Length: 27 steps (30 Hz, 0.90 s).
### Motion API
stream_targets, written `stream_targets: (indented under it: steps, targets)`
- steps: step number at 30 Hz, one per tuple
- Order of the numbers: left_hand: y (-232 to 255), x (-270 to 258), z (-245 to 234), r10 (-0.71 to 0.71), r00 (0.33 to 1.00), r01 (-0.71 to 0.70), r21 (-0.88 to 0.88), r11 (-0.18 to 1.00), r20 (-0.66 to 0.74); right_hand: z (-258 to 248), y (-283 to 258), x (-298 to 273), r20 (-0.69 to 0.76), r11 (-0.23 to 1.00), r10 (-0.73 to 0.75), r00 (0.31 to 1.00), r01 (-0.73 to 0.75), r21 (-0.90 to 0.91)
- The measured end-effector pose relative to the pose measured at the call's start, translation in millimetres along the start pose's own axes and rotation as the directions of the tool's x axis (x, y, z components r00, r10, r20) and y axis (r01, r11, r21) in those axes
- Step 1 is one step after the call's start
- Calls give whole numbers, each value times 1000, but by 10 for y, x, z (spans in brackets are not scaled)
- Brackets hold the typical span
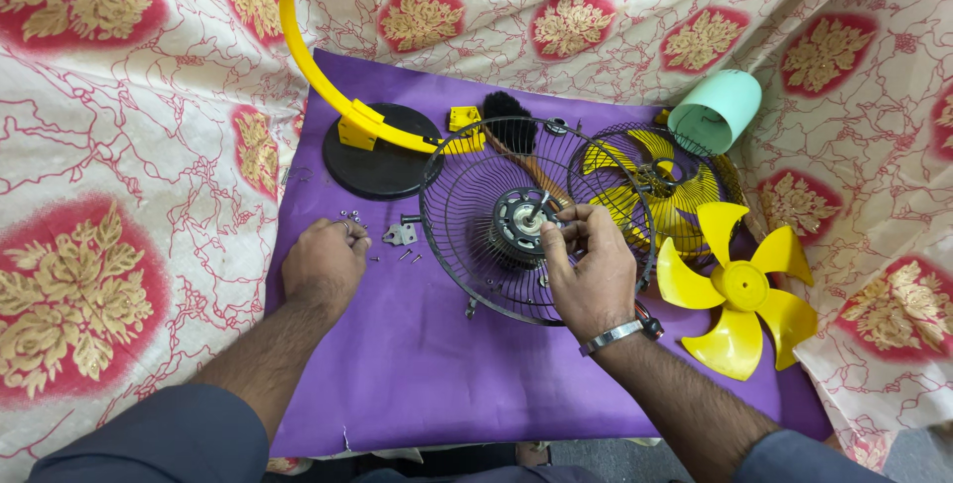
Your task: The person assembles an electric fan by securing the motor housing with a screwdriver, attaching the yellow fan blades, and fitting the front and rear wire cages. The person then places the light green motor cover over the assembly.
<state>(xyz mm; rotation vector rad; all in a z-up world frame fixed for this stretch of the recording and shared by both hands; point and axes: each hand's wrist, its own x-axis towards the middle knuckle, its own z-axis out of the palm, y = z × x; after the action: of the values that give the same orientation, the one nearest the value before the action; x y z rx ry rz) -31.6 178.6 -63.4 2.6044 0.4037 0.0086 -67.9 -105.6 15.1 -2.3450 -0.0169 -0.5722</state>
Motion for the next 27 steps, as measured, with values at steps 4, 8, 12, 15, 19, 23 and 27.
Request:
stream_targets:
  steps: [4, 8, 12, 15, 19, 23, 27]
  targets:
    - [3, 41, 0, -40, 999, 40, 5, 999, 16, -37, 91, 4, -17, 999, -34, 999, 34, -14]
    - [-14, 78, 3, -72, 996, 72, -2, 997, 48, -88, 256, 31, -45, 999, -26, 999, 25, -29]
    - [-26, 132, 50, -54, 998, 50, 78, 996, 45, -145, 521, 79, -88, 999, 11, 996, -16, -51]
    - [-35, 177, 84, -76, 993, 60, 170, 984, 90, -245, 795, 137, -198, 958, -129, 972, 71, -278]
    - [-63, 132, 52, -68, 995, 58, 130, 990, 73, -374, 1153, 351, -231, 852, -132, 964, -8, -523]
    - [34, 93, -55, -113, 991, 105, 116, 988, 68, -402, 1336, 579, 23, 898, 386, 922, -370, -237]
    - [185, -37, -37, -151, 988, 152, -120, 981, 13, -408, 1349, 688, 54, 899, 403, 914, -384, -210]
